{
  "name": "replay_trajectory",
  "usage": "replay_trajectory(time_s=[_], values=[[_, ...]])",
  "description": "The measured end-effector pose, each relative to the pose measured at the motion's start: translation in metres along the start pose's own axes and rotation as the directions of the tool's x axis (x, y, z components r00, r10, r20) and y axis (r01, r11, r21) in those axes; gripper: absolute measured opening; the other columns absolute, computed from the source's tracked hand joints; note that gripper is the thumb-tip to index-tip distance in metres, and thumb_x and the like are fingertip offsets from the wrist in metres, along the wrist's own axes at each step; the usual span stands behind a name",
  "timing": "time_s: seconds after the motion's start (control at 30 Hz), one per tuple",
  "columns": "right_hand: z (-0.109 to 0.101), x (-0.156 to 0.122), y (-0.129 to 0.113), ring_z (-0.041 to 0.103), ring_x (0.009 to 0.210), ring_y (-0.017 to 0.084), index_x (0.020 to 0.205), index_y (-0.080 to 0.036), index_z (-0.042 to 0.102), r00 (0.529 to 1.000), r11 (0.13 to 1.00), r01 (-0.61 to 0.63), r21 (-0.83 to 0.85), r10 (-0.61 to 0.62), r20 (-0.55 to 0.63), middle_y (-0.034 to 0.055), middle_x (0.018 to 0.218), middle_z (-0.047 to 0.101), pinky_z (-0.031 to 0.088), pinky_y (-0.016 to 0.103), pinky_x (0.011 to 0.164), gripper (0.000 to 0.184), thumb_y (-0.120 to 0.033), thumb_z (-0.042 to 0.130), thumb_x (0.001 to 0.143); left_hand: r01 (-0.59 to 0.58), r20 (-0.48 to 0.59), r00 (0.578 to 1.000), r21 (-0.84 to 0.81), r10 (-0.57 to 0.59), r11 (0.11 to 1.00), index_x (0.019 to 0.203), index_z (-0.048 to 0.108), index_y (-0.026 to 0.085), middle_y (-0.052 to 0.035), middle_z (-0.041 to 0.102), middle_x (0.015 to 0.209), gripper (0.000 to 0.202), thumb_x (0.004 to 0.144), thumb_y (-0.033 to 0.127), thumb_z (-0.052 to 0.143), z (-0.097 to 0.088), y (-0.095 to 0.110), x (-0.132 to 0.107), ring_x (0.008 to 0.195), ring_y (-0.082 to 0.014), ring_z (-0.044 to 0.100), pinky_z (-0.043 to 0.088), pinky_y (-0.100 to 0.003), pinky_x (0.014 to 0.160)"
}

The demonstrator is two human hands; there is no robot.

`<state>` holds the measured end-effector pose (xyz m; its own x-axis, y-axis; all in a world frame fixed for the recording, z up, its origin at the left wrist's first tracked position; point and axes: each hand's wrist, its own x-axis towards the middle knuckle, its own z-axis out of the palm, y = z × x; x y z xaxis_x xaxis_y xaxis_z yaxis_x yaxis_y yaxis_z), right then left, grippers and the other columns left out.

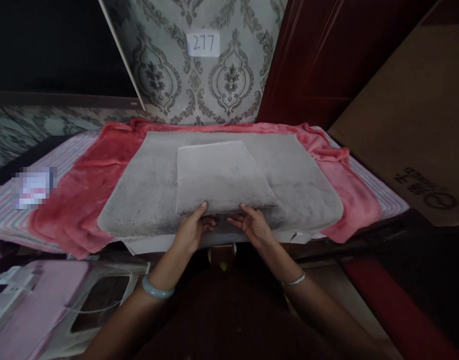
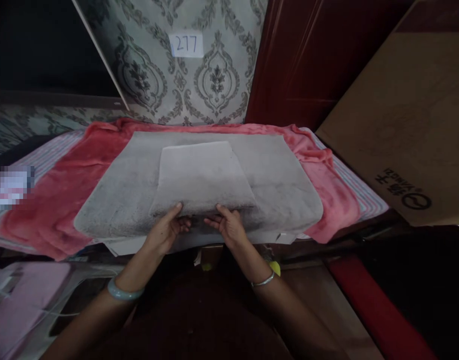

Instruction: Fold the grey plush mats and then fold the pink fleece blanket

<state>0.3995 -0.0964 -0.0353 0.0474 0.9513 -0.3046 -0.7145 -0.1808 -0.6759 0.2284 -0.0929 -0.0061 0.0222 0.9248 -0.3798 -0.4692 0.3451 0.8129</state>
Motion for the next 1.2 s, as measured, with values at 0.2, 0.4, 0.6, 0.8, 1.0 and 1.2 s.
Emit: replay_trajectory(time_s=[0.2,0.4,0.6,0.8,1.0,1.2], values=[[0.002,-0.005,0.002,0.074,0.087,0.026,0.067,-0.018,0.060,0.990,0.994,-0.042,-0.100,0.055,0.133,0.0031,0.082,0.073,0.062,0.038,0.076,0.032,-0.022,0.088,0.053,-0.014,0.023,1.000,-0.013,0.015,1.000,0.105,0.069,0.015,-0.0106,0.076,0.101,0.048,0.067,0.040,0.085,0.003,0.007,0.001,0.072,-0.0223,0.072,0.054,-0.030,0.058],[0.010,0.005,0.012,0.074,0.087,0.028,0.082,-0.017,0.069,0.990,0.980,-0.059,-0.190,0.082,0.114,0.0103,0.095,0.076,0.062,0.039,0.072,0.028,-0.026,0.084,0.059,-0.007,0.026,1.000,-0.015,0.008,1.000,0.104,0.070,0.014,-0.0121,0.077,0.098,0.048,0.067,0.042,0.084,0.002,0.004,0.001,0.075,-0.0251,0.073,0.053,-0.031,0.058],[0.016,0.004,0.022,0.075,0.082,0.029,0.076,-0.015,0.071,1.000,0.980,-0.017,-0.198,0.018,0.001,0.0130,0.087,0.077,0.062,0.037,0.067,0.024,-0.023,0.074,0.053,-0.031,-0.031,0.999,-0.004,0.031,1.000,0.099,0.070,0.015,-0.0122,0.076,0.102,0.046,0.063,0.040,0.085,0.001,0.002,0.001,0.072,-0.0248,0.072,0.049,-0.029,0.051],[0.010,-0.002,0.026,0.075,0.082,0.030,0.075,-0.016,0.069,0.997,0.982,-0.070,-0.173,0.074,0.020,0.0113,0.081,0.077,0.062,0.039,0.069,0.028,-0.023,0.077,0.050,-0.068,-0.121,0.991,-0.025,0.064,0.997,0.084,0.069,0.014,-0.0075,0.075,0.085,0.036,0.058,0.034,0.085,0.001,-0.008,-0.004,0.053,-0.0170,0.064,0.044,-0.027,0.044],[0.011,-0.010,0.026,0.075,0.081,0.028,0.080,-0.015,0.071,0.995,0.986,-0.045,-0.158,0.059,0.081,0.0100,0.084,0.077,0.060,0.035,0.070,0.031,-0.028,0.084,0.054,-0.138,-0.177,0.975,-0.006,0.135,0.990,0.079,0.069,0.015,-0.0022,0.071,0.070,0.030,0.061,0.034,0.085,0.001,-0.012,-0.005,0.046,-0.0137,0.058,0.044,-0.027,0.043],[0.011,-0.015,0.028,0.075,0.084,0.027,0.083,-0.016,0.072,0.991,0.992,-0.010,-0.127,0.027,0.135,0.0088,0.086,0.077,0.060,0.035,0.070,0.035,-0.033,0.087,0.057,-0.176,-0.205,0.963,0.012,0.175,0.984,0.076,0.069,0.015,-0.0010,0.066,0.065,0.030,0.062,0.035,0.086,0.001,-0.014,-0.005,0.048,-0.0127,0.055,0.046,-0.028,0.047]])
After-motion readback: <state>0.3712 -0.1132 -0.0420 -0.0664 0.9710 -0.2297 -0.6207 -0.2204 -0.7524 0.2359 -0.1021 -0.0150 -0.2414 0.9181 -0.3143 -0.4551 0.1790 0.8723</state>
